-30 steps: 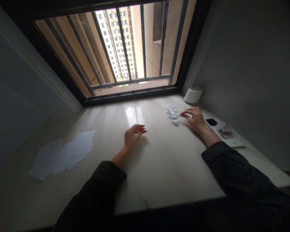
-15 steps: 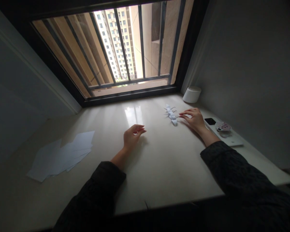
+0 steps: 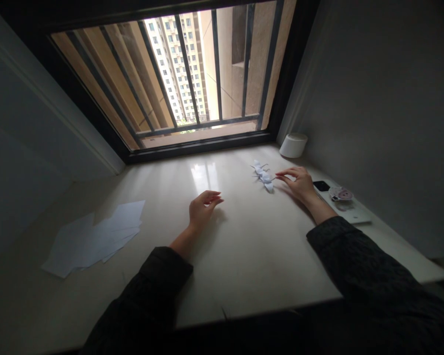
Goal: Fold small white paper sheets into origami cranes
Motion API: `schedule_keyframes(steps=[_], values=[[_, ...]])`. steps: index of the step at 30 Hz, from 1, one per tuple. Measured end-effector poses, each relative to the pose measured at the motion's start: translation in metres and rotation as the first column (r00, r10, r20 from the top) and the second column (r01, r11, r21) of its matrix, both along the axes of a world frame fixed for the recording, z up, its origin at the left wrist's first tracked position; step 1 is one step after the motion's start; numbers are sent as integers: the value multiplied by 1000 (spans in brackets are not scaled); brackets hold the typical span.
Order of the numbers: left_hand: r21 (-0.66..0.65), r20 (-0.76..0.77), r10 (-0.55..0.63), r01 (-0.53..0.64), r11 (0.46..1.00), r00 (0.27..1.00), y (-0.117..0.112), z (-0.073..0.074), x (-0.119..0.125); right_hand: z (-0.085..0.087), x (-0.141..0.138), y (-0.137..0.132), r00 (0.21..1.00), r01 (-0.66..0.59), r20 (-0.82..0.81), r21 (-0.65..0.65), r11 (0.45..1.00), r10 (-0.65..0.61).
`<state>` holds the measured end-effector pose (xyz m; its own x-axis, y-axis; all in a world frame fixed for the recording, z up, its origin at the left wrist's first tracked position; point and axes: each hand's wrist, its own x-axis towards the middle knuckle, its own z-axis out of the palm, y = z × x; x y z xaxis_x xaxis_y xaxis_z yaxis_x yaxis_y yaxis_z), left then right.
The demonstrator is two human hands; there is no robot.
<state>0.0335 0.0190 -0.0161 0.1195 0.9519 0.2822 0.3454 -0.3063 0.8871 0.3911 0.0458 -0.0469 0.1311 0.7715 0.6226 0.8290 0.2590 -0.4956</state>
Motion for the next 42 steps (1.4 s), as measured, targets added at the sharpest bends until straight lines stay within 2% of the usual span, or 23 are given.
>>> schedule_keyframes(steps=[7, 14, 18, 24, 32, 42], values=[[6, 16, -11, 11, 1000, 1000, 0, 1, -1, 2, -1, -1, 998, 18, -56, 28, 999, -17], [4, 7, -9, 9, 1000, 1000, 0, 1, -1, -1, 0, 1, 1000, 1, -15, -24, 1000, -2], [0, 19, -8, 8, 1000, 1000, -1, 2, -1, 2, 4, 0, 1000, 28, -4, 5, 1000, -28], [3, 4, -2, 2, 1000, 1000, 0, -2, -1, 1, 15, 0, 993, 51, 108, -27, 998, -48], [1, -18, -6, 6, 1000, 1000, 2, -3, -2, -5, 8, 5, 990, -39, 128, -93, 995, 51], [8, -8, -10, 10, 1000, 1000, 0, 0, -1, 2, 3, -1, 991, -40, 123, -103, 994, 53]])
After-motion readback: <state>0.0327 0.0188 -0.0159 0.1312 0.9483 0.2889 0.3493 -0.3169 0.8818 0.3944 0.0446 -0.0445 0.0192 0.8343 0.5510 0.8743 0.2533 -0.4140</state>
